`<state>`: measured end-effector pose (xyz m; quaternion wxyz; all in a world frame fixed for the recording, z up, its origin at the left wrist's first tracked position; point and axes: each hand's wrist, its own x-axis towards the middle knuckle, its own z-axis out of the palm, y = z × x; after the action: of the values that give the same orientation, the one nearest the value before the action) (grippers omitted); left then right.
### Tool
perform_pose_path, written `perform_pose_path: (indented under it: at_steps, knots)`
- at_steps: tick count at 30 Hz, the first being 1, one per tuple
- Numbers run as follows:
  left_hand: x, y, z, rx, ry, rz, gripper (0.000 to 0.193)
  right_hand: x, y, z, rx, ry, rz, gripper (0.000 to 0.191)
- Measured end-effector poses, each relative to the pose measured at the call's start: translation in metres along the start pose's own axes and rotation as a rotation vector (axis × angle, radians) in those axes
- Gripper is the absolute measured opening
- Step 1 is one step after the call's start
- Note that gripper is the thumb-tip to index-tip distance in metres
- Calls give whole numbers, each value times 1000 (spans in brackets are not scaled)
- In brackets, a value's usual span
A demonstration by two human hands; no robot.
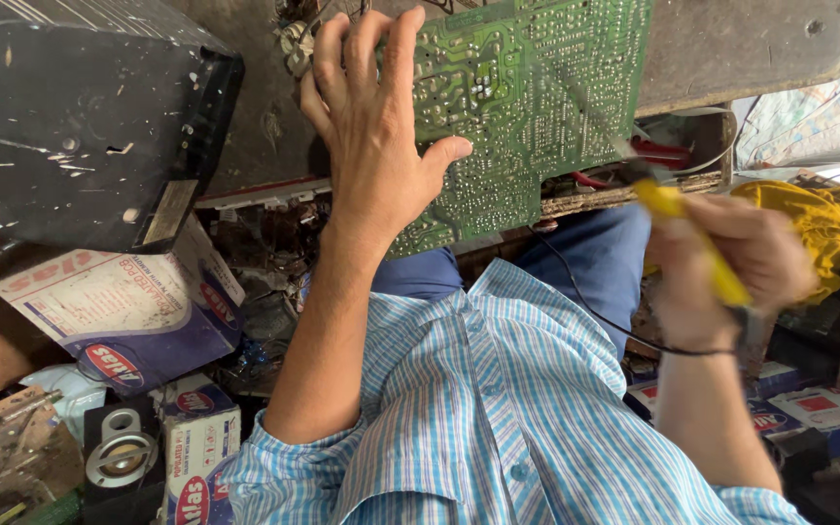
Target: The person holds a green circuit board steady on a cluttered workbench with one hand and solders its joints with a soldering iron held in the other hand, working across different points on the board. Near the end, the person sets the iron aside and handles a small white round component with both hands.
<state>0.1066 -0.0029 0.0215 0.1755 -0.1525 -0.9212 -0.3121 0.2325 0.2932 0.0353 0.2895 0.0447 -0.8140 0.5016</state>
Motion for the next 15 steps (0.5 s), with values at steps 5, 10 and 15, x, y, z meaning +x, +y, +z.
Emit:
perform_pose_path:
  at_steps: [5,10,15]
  knots:
    - [1,6,-3,-2,-32,-43,112,10,-11,-41,-34,175,-22,12]
    - [7,12,-11,-34,-30,-32,110,23,57,-37,-199,119,86,10]
    - [5,12,-7,-35,-46,-9,109,12,59,-38,168,175,237,13]
